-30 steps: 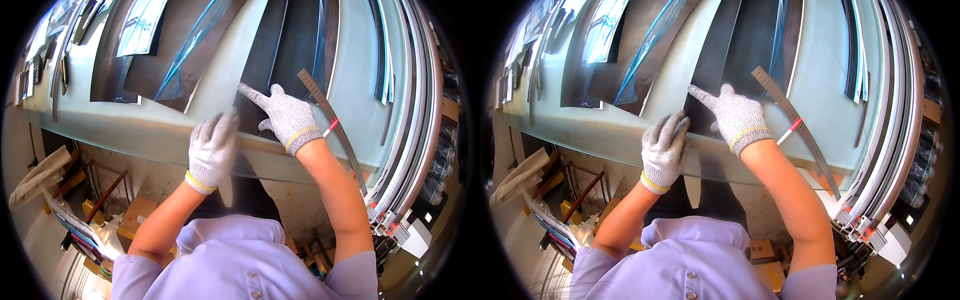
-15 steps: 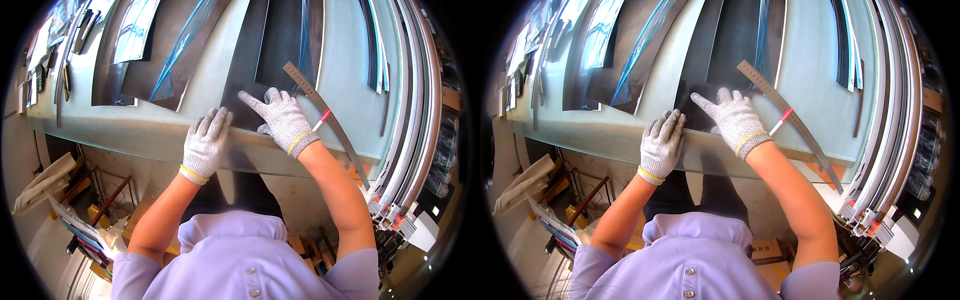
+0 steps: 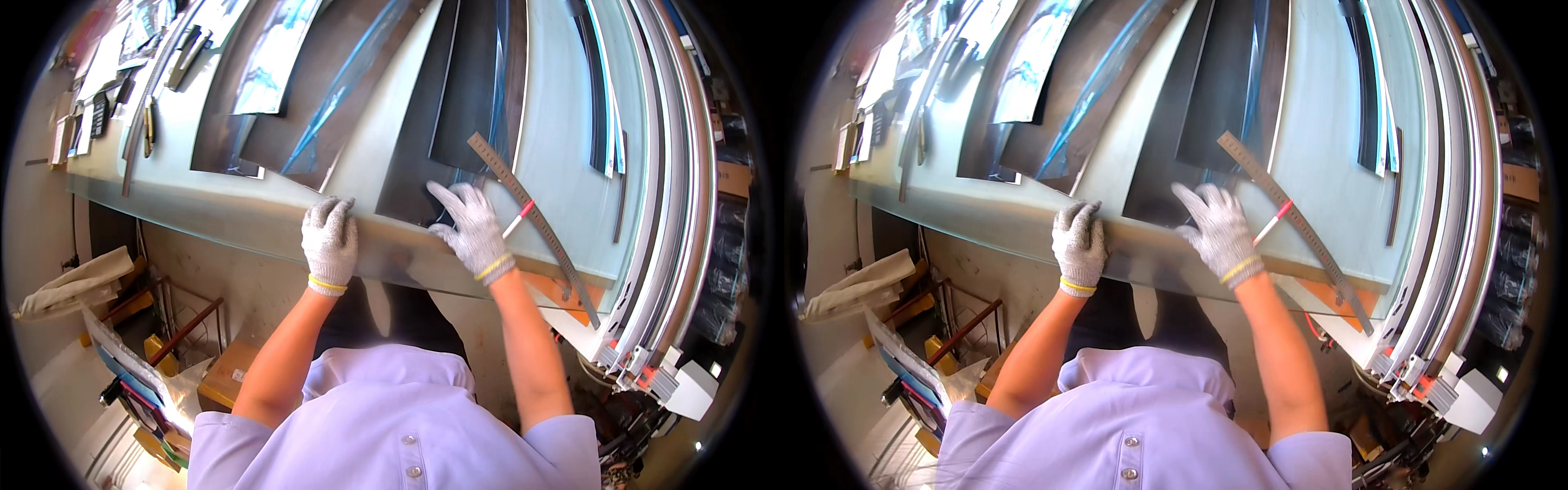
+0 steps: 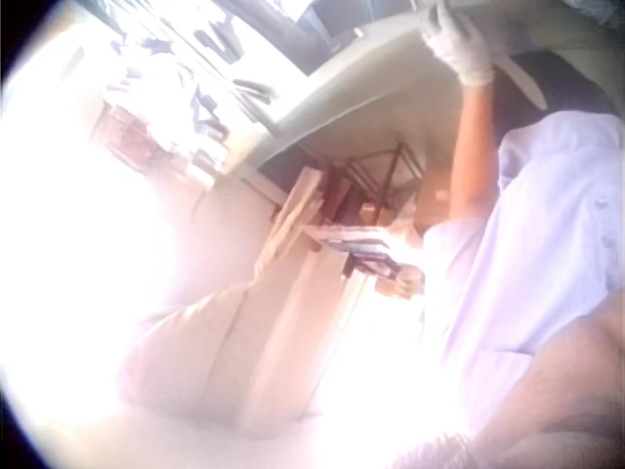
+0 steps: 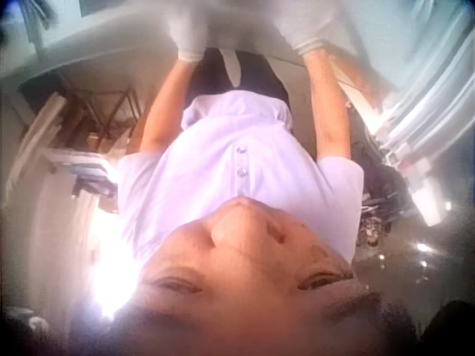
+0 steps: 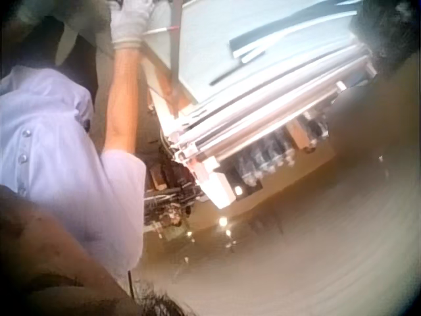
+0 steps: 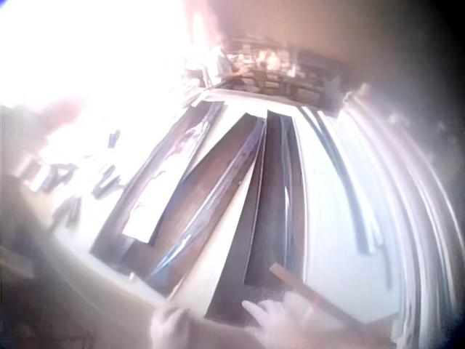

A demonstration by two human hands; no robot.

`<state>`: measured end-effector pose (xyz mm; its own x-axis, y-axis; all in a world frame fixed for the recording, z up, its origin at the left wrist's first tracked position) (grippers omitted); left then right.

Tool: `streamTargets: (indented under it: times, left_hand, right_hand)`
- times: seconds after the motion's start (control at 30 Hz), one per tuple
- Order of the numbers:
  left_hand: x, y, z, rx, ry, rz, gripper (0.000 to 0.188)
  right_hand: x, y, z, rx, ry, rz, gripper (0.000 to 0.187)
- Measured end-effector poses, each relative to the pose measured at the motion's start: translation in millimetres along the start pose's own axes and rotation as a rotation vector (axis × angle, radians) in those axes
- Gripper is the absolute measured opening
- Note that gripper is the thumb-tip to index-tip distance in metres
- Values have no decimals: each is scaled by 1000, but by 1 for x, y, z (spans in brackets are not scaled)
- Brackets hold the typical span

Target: The person measures and marks several dark rectangular solar panels on a glass table using a metal ruler and a red marker. They align the ruler along the edges of the panels to draw straight lines, occasionally repositioning the panels to access different sides. The process involves repetitive measuring and marking actions on multiple units.

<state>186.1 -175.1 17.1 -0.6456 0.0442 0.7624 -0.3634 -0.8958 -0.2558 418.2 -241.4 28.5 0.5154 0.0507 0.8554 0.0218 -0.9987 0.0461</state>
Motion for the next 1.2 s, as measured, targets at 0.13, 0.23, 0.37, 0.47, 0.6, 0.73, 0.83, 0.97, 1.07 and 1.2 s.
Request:
streamTargets:
  times: [0.13, 0.23, 0.37, 0.47, 0.6, 0.73, 0.83, 0.97, 1.07, 1.2]
  left_hand:
    - [12, -1, -11, 108, 107, -16, 17]
    - [27, -2, -21, 90, 136, -80, 15]
    - [92, -2, -65, 87, 41, 2, 14]
    - [152, -14, -127, 158, -4, 146, 13]
    - [230, -41, -241, 265, -24, 393, 9]
    - [303, -93, -347, 273, -38, 535, 9]
    - [346, -149, -425, 332, -158, 532, 13]
    - [360, -244, -548, 380, -420, 397, 37]
    - [346, -309, -596, 425, -608, 215, 58]
    - [334, -352, -596, 361, -831, 145, 35]
  right_hand:
    - [-4, 36, -15, -72, -266, 220, 22]
    - [-31, 51, -27, -132, -393, 144, 8]
    - [-62, 31, -73, -12, -347, -30, 11]
    - [-83, 3, -104, 70, -254, -113, 12]
    - [-106, -38, -132, -7, -145, -119, 12]
    - [-122, -71, -150, -151, -118, -14, 12]
    - [-130, -86, -163, -260, -138, 43, 11]
    - [-142, -87, -170, -410, -115, 165, 12]
    - [-144, -84, -177, -501, -109, 222, 11]
    - [-147, -86, -195, -521, -153, 221, 11]
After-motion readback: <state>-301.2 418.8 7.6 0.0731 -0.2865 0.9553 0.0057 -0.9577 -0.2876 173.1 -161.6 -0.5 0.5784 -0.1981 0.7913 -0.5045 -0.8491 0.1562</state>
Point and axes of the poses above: each hand's wrist, its own y-axis away from the middle knuckle, its own x-axis out of the back of the hand, z = x × y, the point moved 8 cm from there along -y, towards the middle knuckle, and after that the axes turned 5 degrees about -z, right-handed, at the moved point
